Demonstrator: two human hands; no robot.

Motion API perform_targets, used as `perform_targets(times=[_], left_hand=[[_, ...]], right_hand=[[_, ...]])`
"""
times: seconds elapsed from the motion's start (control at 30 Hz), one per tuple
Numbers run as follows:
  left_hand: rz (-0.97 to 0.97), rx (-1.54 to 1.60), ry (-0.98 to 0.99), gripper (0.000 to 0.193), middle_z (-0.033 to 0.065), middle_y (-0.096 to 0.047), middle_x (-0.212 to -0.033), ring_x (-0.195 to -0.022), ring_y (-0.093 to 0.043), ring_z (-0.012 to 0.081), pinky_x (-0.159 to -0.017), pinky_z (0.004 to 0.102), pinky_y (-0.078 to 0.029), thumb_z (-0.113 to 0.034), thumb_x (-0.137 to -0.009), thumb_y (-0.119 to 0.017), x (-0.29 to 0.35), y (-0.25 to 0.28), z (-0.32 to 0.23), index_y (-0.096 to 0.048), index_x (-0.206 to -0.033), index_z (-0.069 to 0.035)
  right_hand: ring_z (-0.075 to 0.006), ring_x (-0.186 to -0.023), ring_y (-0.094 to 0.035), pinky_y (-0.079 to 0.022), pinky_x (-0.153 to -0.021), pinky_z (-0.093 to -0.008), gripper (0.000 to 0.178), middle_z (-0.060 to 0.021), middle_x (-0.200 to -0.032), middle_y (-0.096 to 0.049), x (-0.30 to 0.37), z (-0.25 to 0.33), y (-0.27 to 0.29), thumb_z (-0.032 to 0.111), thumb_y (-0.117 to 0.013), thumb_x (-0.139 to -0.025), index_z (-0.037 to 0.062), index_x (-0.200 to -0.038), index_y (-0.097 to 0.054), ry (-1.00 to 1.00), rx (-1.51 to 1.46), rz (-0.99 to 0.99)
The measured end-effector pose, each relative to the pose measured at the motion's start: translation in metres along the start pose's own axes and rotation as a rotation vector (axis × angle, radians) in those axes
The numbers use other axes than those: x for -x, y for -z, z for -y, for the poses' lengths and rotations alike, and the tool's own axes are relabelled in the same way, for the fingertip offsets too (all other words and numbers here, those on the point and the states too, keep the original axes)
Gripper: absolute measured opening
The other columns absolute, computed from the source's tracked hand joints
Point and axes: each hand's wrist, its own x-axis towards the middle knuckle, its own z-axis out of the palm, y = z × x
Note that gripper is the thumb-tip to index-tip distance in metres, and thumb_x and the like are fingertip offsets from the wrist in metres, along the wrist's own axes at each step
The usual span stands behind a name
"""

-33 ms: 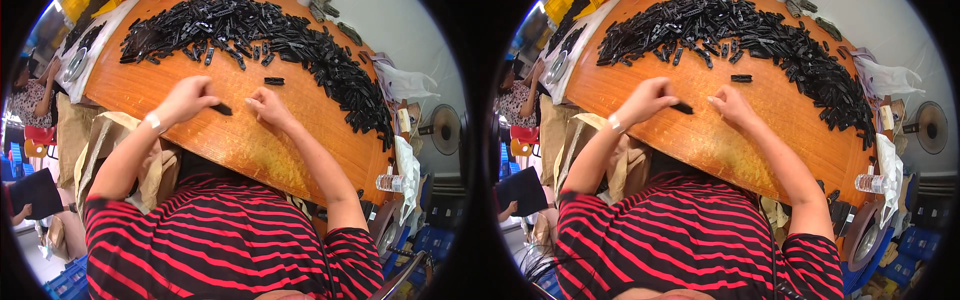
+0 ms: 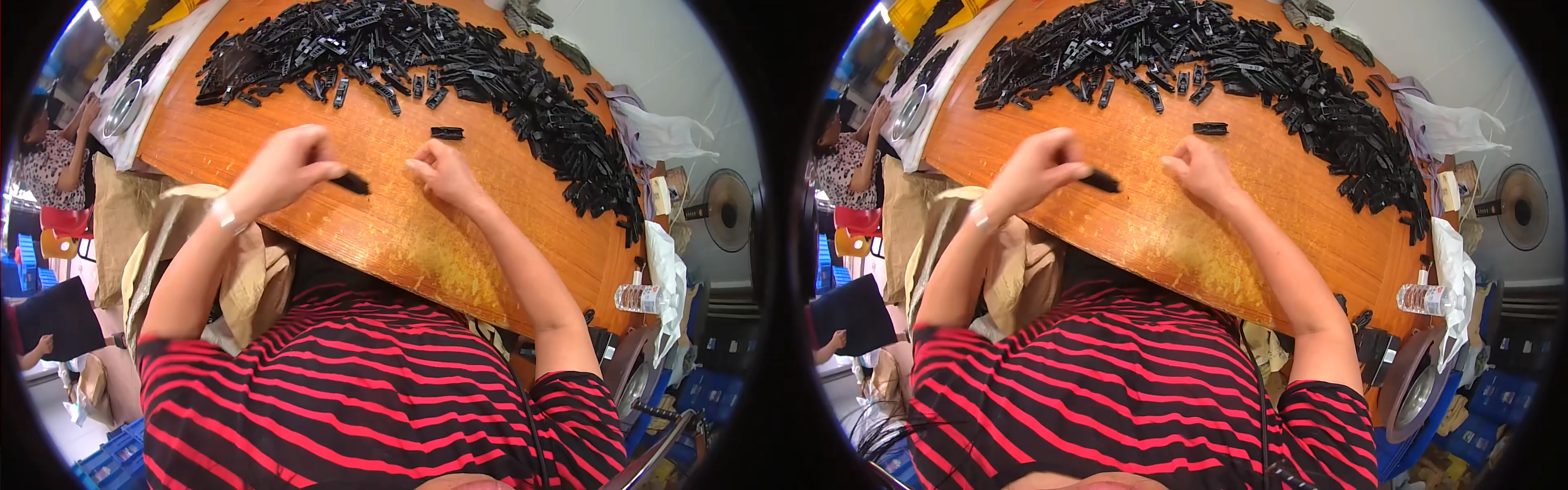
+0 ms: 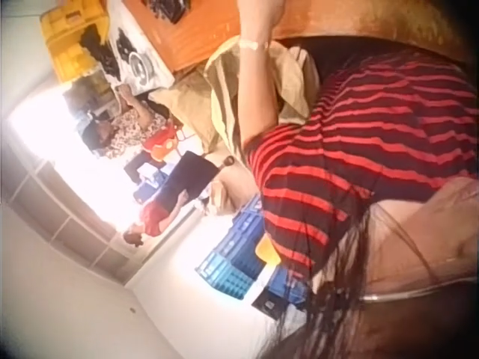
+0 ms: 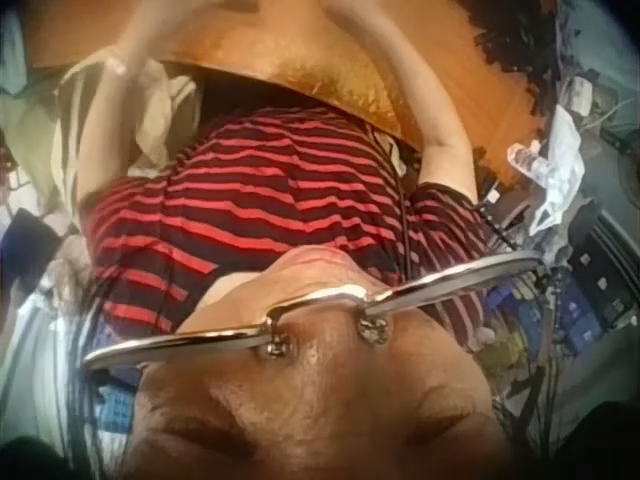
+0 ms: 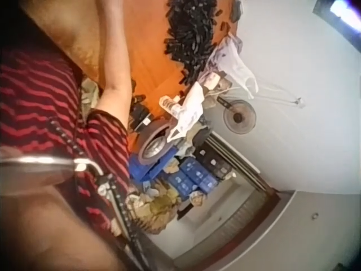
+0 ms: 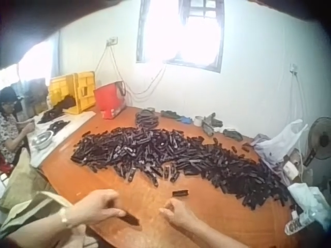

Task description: Manually assemble small black plastic components at a workbench.

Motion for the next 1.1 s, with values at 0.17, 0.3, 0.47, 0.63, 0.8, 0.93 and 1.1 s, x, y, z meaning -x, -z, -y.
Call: perform_targets(times=[0.17,0.3,0.47,0.63,0.8,0.93,1.1], left_hand=[[-0.13,0.256,0.148,0.023,-0.0031,-0.046,-0.071,-0.067,-0.042,0.0051,-0.057,0.0232,-0.033,-0.013,-0.075,-0.072,0.118,0.093,-0.014,-0.05,-0.072,-0.005],[-0.189,0.015,0.335,0.015,-0.0028,-0.048,-0.072,-0.069,-0.045,0.0052,-0.06,0.0207,-0.037,-0.006,-0.074,-0.07,0.178,0.109,0.013,-0.056,-0.077,-0.003],[-0.284,0.242,0.208,0.012,-0.0005,-0.058,-0.078,-0.073,-0.052,0.0065,-0.066,0.0224,-0.043,-0.008,-0.078,-0.069,0.126,0.091,0.02,-0.063,-0.085,-0.001],[-0.18,-0.035,-0.058,0.022,0.0071,-0.064,-0.083,-0.079,-0.06,0.0147,-0.076,0.028,-0.049,-0.019,-0.084,-0.068,-0.002,0.072,0.036,-0.063,-0.097,-0.001],[-0.198,-0.533,-0.008,0.062,0.0194,-0.056,-0.121,-0.119,-0.048,0.0345,-0.101,0.044,-0.04,-0.043,-0.084,-0.067,-0.123,0.01,0.103,-0.05,-0.132,-0.008],[-0.277,-0.403,0.255,0.072,0.0181,-0.039,-0.14,-0.133,-0.033,0.036,-0.106,0.0525,-0.034,-0.053,-0.08,-0.065,-0.156,-0.036,0.111,-0.042,-0.141,-0.023],[-0.37,-0.515,0.051,0.058,0.0166,-0.042,-0.137,-0.13,-0.035,0.0346,-0.104,0.05,-0.036,-0.037,-0.08,-0.069,-0.145,-0.066,0.121,-0.051,-0.132,-0.018]], right_hand=[[-0.0302,-0.085,-0.063,-0.051,-0.072,-0.0388,0.021,-0.0123,-0.09,-0.063,-0.019,-0.033,0.028,0.016,-0.069,-0.083,0.0027,-0.096,-0.061,0.27,0.338,-0.393],[-0.036,-0.09,-0.061,-0.05,-0.076,-0.0423,0.026,-0.0129,-0.099,-0.06,-0.031,-0.031,0.034,0.012,-0.071,-0.079,0.0057,-0.103,-0.061,0.178,0.503,-0.336],[-0.0354,-0.089,-0.061,-0.051,-0.074,-0.0418,0.028,-0.0132,-0.098,-0.061,-0.035,-0.036,0.022,0.01,-0.072,-0.078,0.0063,-0.104,-0.062,0.232,0.464,-0.262],[-0.0344,-0.084,-0.063,-0.051,-0.07,-0.0409,0.023,-0.0111,-0.097,-0.06,-0.016,-0.033,-0.004,0.014,-0.069,-0.081,0.008,-0.101,-0.061,0.3,0.332,-0.431],[-0.0338,-0.083,-0.063,-0.051,-0.067,-0.0403,0.023,-0.0103,-0.096,-0.059,-0.017,-0.033,-0.01,0.015,-0.069,-0.081,0.009,-0.102,-0.061,0.311,0.348,-0.463],[-0.0335,-0.082,-0.063,-0.051,-0.065,-0.04,0.023,-0.0101,-0.096,-0.059,-0.019,-0.034,-0.01,0.015,-0.068,-0.081,0.0091,-0.102,-0.06,0.312,0.369,-0.476],[-0.0336,-0.081,-0.063,-0.052,-0.066,-0.04,0.023,-0.0101,-0.096,-0.059,-0.021,-0.032,-0.008,0.015,-0.068,-0.081,0.0094,-0.102,-0.06,0.304,0.375,-0.463]])
